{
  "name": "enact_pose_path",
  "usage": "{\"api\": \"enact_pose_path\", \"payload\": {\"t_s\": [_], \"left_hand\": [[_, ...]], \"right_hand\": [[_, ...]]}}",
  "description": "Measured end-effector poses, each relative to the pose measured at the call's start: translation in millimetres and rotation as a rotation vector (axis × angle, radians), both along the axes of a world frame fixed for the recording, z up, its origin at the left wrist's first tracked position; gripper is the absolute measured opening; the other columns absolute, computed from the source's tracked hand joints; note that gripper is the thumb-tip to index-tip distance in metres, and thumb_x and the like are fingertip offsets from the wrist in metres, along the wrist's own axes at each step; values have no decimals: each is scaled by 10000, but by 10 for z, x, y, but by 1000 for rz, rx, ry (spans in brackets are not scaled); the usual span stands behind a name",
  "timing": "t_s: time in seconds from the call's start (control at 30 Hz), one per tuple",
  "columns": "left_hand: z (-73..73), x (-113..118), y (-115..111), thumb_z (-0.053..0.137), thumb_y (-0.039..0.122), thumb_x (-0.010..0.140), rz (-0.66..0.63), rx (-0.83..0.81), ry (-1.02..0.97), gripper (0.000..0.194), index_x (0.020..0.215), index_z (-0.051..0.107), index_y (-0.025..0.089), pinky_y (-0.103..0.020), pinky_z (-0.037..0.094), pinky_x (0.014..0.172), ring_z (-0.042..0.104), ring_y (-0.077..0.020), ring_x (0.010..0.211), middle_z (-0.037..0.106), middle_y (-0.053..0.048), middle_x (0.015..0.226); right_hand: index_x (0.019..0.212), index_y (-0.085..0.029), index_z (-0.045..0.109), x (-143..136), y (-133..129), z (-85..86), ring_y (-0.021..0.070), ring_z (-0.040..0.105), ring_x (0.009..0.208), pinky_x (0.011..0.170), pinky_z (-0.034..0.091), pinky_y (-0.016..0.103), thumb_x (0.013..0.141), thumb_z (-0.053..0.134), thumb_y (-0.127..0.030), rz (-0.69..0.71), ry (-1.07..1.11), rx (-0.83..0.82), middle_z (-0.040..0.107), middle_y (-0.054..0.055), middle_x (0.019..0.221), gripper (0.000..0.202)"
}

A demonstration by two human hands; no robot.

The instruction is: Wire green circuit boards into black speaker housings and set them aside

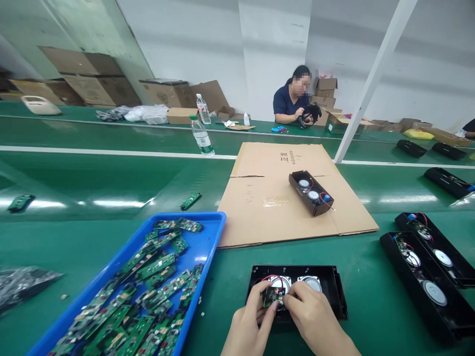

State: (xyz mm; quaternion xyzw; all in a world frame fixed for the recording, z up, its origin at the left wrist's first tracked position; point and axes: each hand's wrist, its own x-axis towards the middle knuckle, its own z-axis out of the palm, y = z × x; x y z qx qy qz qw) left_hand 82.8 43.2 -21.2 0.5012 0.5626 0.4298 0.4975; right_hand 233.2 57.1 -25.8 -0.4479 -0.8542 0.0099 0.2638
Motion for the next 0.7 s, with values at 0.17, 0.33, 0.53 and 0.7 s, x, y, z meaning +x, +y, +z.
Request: {"api": "enact_pose_path", "payload": {"t_s": [0.17, 0.33, 0.53, 0.7], "left_hand": [[-12, -43, 2, 460, 395, 856, -39, 69, 32, 240, 1034, 563, 270, -284, 589, 697, 730, -224, 756, 760, -29, 880], [-34, -84, 0, 434, 358, 879, -94, 183, 97, 206, 989, 592, 285, -251, 558, 691, 704, -190, 677, 745, -20, 888], [-130, -34, -40, 403, 447, 904, -17, 240, 90, 250, 981, 582, 291, -239, 556, 638, 689, -177, 631, 705, 13, 764], [-51, -63, -14, 486, 470, 872, -57, 151, 16, 227, 973, 564, 281, -217, 567, 630, 688, -165, 661, 699, 23, 763]], "right_hand": [[729, -183, 580, -10, -8, -126, 129, 533, 543, 477, 366, 239, 1006, 278, -223, -46, 96, -14, 571, 25, 665, 411], [1060, -171, 569, 36, -4, -152, 155, 605, 628, 529, 446, 241, 972, 412, -247, -56, 163, -217, 627, 30, 764, 195], [945, -191, 613, 13, 12, -133, 149, 589, 631, 546, 438, 233, 865, 568, -104, -52, 122, -215, 611, 5, 745, 126], [1035, -213, 623, 41, 36, 85, 176, 635, 788, 666, 519, 259, 770, 695, -82, -107, 53, -394, 644, 30, 919, 304]]}}
